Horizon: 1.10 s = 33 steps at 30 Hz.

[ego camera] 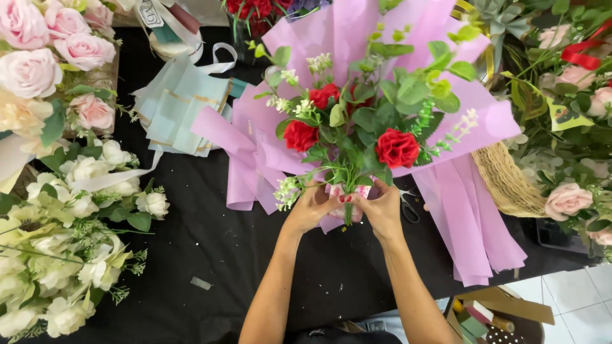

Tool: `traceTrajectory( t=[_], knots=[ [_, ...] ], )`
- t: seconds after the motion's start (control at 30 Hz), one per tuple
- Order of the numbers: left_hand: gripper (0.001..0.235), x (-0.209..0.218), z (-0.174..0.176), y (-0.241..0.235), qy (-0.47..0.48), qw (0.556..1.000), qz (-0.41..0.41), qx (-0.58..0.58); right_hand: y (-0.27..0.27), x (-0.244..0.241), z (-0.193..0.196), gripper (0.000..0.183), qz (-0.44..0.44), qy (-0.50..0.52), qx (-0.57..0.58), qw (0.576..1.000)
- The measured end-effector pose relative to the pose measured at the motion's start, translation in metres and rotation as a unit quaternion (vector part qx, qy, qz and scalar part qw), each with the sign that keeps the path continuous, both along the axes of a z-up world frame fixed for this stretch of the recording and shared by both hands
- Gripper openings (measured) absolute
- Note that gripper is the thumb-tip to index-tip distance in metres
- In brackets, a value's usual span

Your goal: Wrapping a flower bouquet with decorative paper and tape at a design station

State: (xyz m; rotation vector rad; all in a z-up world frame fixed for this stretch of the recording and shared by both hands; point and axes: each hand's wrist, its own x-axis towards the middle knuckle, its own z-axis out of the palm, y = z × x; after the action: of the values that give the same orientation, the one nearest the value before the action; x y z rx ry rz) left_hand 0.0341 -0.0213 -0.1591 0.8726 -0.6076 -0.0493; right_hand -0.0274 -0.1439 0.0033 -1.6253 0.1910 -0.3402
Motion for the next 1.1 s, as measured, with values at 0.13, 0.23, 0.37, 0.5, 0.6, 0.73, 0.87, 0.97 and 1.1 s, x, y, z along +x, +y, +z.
traceTrajectory(
  t=[0.13, 0.23, 0.37, 0.5, 0.6, 0.73, 0.87, 0.97, 1.1],
  knots=[
    [0.055, -0.013, 0.049, 0.006, -0.111, 0.968, 0.151, 0.167, 0.0, 0.007, 0.021, 0.045, -0.019, -0.023, -0.109, 0.994],
    [0.058, 0.014, 0.009, 0.011, -0.048, 0.978, 0.107, 0.172, -0.005, 0.016, 0.002, 0.049, -0.037, -0.043, -0.207, 0.977],
    [0.098, 0.025, -0.034, 0.025, 0.073, 0.996, 0.016, 0.046, 0.008, 0.011, 0.003, 0.044, -0.036, -0.065, -0.247, 0.966],
    [0.094, 0.005, 0.011, 0.037, 0.09, 0.995, 0.021, 0.042, 0.03, -0.008, 0.022, 0.035, -0.042, -0.048, -0.274, 0.96],
    [0.049, -0.004, 0.095, 0.053, 0.098, 0.993, 0.055, 0.027, 0.048, -0.026, 0.033, 0.045, -0.037, -0.061, -0.257, 0.964],
    [0.093, 0.005, 0.07, 0.048, 0.084, 0.993, 0.077, 0.037, 0.058, -0.038, 0.013, 0.06, -0.048, -0.129, -0.233, 0.963],
    [0.095, -0.005, 0.099, 0.052, 0.103, 0.992, 0.059, 0.042, 0.064, -0.04, -0.01, 0.055, -0.075, -0.194, -0.352, 0.913],
    [0.093, -0.001, 0.088, 0.054, 0.092, 0.994, 0.055, 0.037, 0.06, -0.04, -0.01, 0.054, -0.069, -0.217, -0.375, 0.899],
    [0.085, 0.001, 0.074, 0.057, 0.116, 0.993, 0.035, 0.007, 0.043, -0.039, 0.033, 0.056, -0.014, -0.185, -0.321, 0.929]
  ],
)
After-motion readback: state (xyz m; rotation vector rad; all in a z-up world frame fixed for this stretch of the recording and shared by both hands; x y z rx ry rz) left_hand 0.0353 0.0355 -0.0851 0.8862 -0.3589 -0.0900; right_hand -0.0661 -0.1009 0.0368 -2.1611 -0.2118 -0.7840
